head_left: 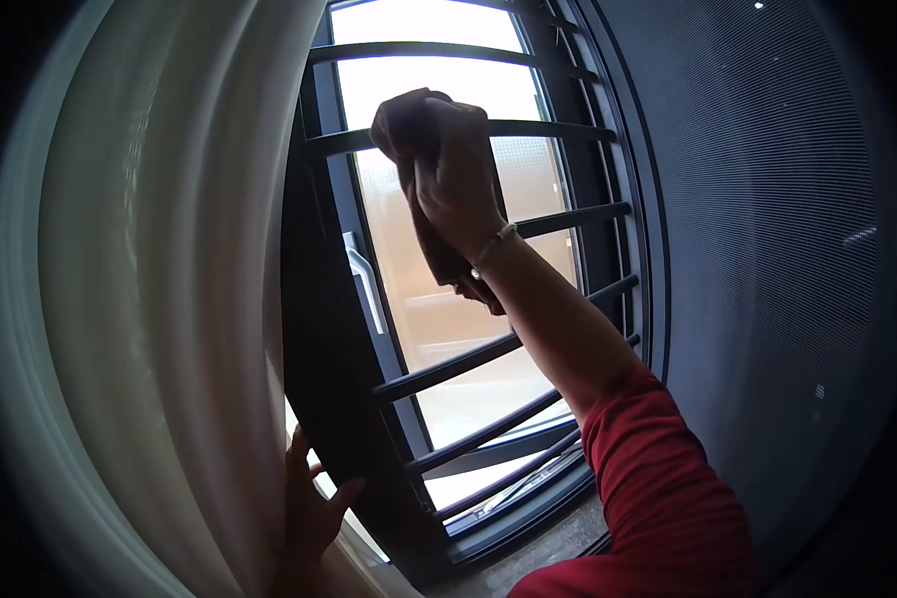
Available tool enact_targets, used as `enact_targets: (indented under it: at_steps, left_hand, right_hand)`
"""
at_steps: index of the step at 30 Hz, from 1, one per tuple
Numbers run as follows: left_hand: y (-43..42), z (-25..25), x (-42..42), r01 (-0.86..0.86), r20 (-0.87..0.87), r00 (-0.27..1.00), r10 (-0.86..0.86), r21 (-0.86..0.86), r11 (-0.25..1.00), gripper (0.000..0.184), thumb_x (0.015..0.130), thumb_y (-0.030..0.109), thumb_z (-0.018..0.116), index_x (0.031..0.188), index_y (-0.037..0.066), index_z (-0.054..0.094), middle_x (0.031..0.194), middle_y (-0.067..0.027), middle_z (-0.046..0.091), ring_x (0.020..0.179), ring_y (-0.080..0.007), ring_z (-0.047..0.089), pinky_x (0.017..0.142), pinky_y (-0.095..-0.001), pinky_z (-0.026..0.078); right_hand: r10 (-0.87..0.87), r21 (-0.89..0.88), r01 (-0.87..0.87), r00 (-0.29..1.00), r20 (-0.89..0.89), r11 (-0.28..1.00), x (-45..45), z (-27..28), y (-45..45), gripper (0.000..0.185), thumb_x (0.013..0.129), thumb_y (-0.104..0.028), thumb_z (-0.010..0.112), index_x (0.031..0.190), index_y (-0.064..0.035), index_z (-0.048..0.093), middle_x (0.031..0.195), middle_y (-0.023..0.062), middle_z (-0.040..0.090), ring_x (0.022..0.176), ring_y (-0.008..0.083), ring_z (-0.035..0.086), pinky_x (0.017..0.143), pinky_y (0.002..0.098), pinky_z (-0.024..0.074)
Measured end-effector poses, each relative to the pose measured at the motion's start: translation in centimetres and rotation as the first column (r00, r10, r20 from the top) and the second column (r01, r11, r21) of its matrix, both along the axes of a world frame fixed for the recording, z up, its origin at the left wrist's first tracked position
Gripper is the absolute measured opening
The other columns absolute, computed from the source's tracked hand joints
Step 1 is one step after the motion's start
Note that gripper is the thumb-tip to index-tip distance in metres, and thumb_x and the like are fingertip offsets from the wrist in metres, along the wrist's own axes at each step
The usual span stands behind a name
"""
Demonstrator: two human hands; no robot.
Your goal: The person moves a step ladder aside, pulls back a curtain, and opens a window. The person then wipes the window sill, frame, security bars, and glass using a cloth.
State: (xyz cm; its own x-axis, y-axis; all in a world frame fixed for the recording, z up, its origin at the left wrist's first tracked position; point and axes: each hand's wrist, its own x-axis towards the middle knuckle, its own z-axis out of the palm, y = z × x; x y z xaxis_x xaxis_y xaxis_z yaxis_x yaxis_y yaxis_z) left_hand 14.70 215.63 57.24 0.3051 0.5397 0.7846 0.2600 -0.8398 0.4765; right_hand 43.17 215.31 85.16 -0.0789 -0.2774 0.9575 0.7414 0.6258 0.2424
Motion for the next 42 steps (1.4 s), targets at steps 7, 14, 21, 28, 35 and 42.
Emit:
enact_targets:
  at_steps: [7,14,21,28,35,42]
  left_hand:
    - [-1.6,1.1,-0.7,-0.140,-0.080,0.988,0.132,-0.105,0.985,0.092,0.069,0.014,0.077,0.141,0.009,0.018,0.138,-0.0169,0.031,0.126,-0.0297,0.036,0.095,-0.0416,0.041]
    - [-1.2,1.4,0.0,-0.088,-0.081,0.993,0.082,-0.080,0.993,0.092,0.070,0.013,0.076,0.141,0.009,0.017,0.137,-0.0175,0.032,0.125,-0.0301,0.037,0.096,-0.0413,0.040]
    - [-1.0,2.4,1.8,-0.072,-0.055,0.997,0.063,-0.183,0.981,0.093,0.067,-0.003,0.071,0.142,0.010,0.017,0.139,-0.0156,0.033,0.124,-0.0284,0.040,0.099,-0.0441,0.036]
    - [-1.0,-1.5,-0.2,-0.144,-0.046,0.989,0.142,-0.042,0.989,0.074,0.077,0.002,0.069,0.138,0.001,0.027,0.134,-0.0193,0.039,0.119,-0.0274,0.045,0.097,-0.0376,0.040]
    - [-1.8,-2.0,-1.6,-0.077,-0.025,0.997,0.075,-0.093,0.993,0.077,0.073,-0.003,0.069,0.138,0.001,0.027,0.134,-0.0162,0.040,0.119,-0.0246,0.045,0.098,-0.0353,0.039]
    - [-1.7,-3.4,-2.7,-0.108,-0.033,0.994,0.106,-0.099,0.989,0.068,0.075,0.001,0.068,0.134,-0.001,0.034,0.128,-0.0154,0.047,0.114,-0.0233,0.048,0.095,-0.0342,0.041]
  right_hand:
    - [-0.489,0.092,0.481,0.860,0.144,0.872,-3.5,2.4,1.4,0.030,0.078,-0.014,0.054,0.107,-0.0048,0.053,0.100,0.0170,0.056,0.097,0.0339,0.055,0.089,0.0447,0.0374]
    - [-0.547,-0.377,0.487,0.835,-0.063,0.788,14.9,4.3,-2.2,0.038,0.073,-0.003,0.043,0.108,-0.0038,0.059,0.110,0.0214,0.058,0.103,0.0369,0.055,0.091,0.0381,0.0430]
    - [-0.113,-0.052,0.101,0.848,-0.518,0.994,13.8,11.2,-1.8,0.033,0.077,-0.006,0.043,0.104,0.0000,0.060,0.094,0.0232,0.063,0.093,0.0341,0.062,0.081,0.0384,0.0490]
    - [-0.661,0.196,0.632,0.722,0.202,0.750,-1.8,13.4,1.5,0.046,0.071,-0.010,0.052,0.117,-0.0071,0.050,0.108,0.0150,0.058,0.107,0.0323,0.054,0.095,0.0462,0.0322]
    - [-0.747,-0.092,0.742,0.665,-0.027,0.664,19.3,14.9,-0.9,0.046,0.071,-0.003,0.049,0.116,-0.0107,0.051,0.116,0.0184,0.055,0.107,0.0352,0.053,0.092,0.0406,0.0432]
    - [-0.339,-0.028,0.374,0.805,-0.487,0.927,20.7,15.1,-2.3,0.034,0.084,-0.004,0.046,0.116,-0.0081,0.056,0.110,0.0170,0.060,0.107,0.0302,0.056,0.090,0.0383,0.0468]
